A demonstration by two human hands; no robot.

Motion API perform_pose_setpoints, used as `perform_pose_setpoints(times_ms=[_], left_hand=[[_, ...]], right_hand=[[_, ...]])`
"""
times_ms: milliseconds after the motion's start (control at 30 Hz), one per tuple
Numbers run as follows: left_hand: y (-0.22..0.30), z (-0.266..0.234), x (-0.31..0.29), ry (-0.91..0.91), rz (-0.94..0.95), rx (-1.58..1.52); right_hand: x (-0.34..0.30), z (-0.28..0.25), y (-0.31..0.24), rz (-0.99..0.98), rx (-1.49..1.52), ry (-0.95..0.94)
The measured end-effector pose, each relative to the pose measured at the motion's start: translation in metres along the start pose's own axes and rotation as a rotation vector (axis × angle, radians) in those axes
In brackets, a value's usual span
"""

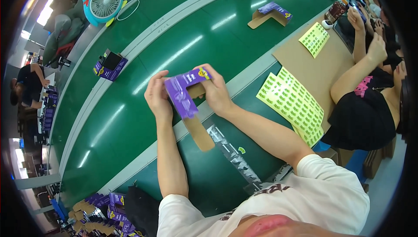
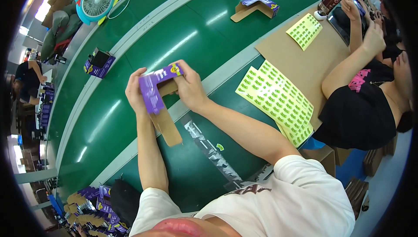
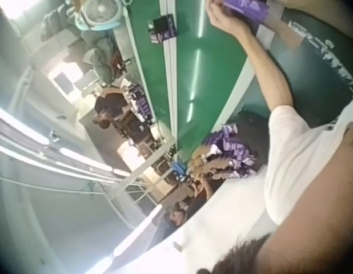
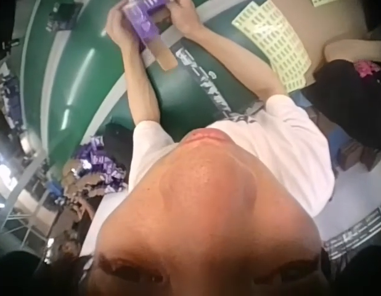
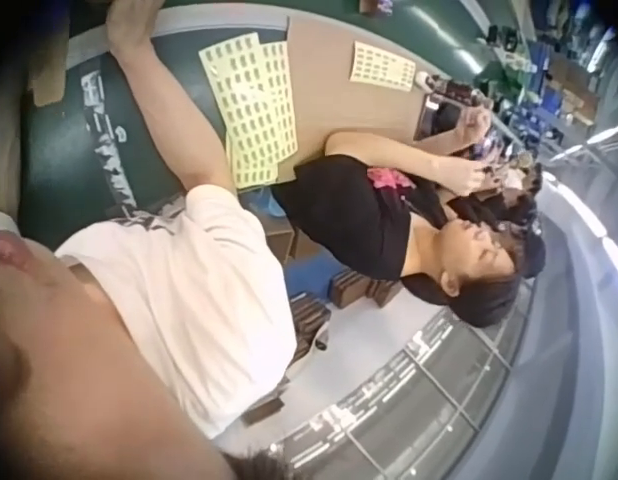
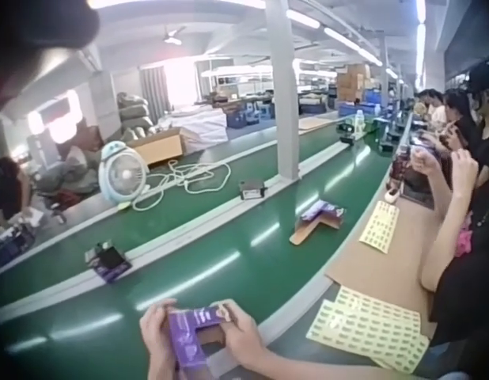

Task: Packaging products into small cardboard boxes at an assembly line workstation.

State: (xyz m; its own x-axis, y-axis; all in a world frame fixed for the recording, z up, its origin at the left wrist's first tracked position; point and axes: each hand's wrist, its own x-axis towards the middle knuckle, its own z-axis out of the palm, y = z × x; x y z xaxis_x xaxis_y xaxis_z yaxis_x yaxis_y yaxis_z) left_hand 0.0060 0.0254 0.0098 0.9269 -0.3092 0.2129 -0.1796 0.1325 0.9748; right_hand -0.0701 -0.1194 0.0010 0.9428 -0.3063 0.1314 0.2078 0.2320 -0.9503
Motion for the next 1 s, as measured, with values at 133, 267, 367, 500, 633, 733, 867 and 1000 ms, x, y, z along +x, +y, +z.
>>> perform_pose_setpoints(times_ms=[133, 267, 367, 500, 633, 733, 867, 1000], left_hand=[[0.002, -0.009, 0.000, -0.129, -0.254, -0.569], [0.006, -0.003, -0.008, -0.206, -0.219, -0.395], [0.008, -0.008, 0.002, -0.263, -0.229, -0.329], [0.004, -0.012, 0.002, -0.251, -0.245, -0.285], [0.004, -0.009, 0.009, -0.056, -0.186, -0.367], [-0.005, -0.006, 0.013, 0.047, -0.128, -0.550], [-0.004, -0.013, 0.013, 0.137, -0.146, -0.769], [-0.008, -0.025, 0.014, 0.054, -0.207, -0.994]], right_hand=[[0.003, -0.001, 0.001, 0.102, 0.175, 0.137], [-0.002, 0.009, -0.001, -0.015, -0.066, 0.135], [0.006, 0.007, 0.005, -0.103, -0.178, 0.109], [0.000, 0.010, 0.010, -0.164, -0.253, 0.114], [0.002, 0.014, 0.000, -0.169, -0.171, 0.200], [0.006, 0.008, -0.001, -0.211, -0.290, 0.229], [0.038, -0.013, -0.032, -0.439, -0.708, 0.272], [0.094, -0.081, -0.082, -0.656, -1.673, 0.381]])
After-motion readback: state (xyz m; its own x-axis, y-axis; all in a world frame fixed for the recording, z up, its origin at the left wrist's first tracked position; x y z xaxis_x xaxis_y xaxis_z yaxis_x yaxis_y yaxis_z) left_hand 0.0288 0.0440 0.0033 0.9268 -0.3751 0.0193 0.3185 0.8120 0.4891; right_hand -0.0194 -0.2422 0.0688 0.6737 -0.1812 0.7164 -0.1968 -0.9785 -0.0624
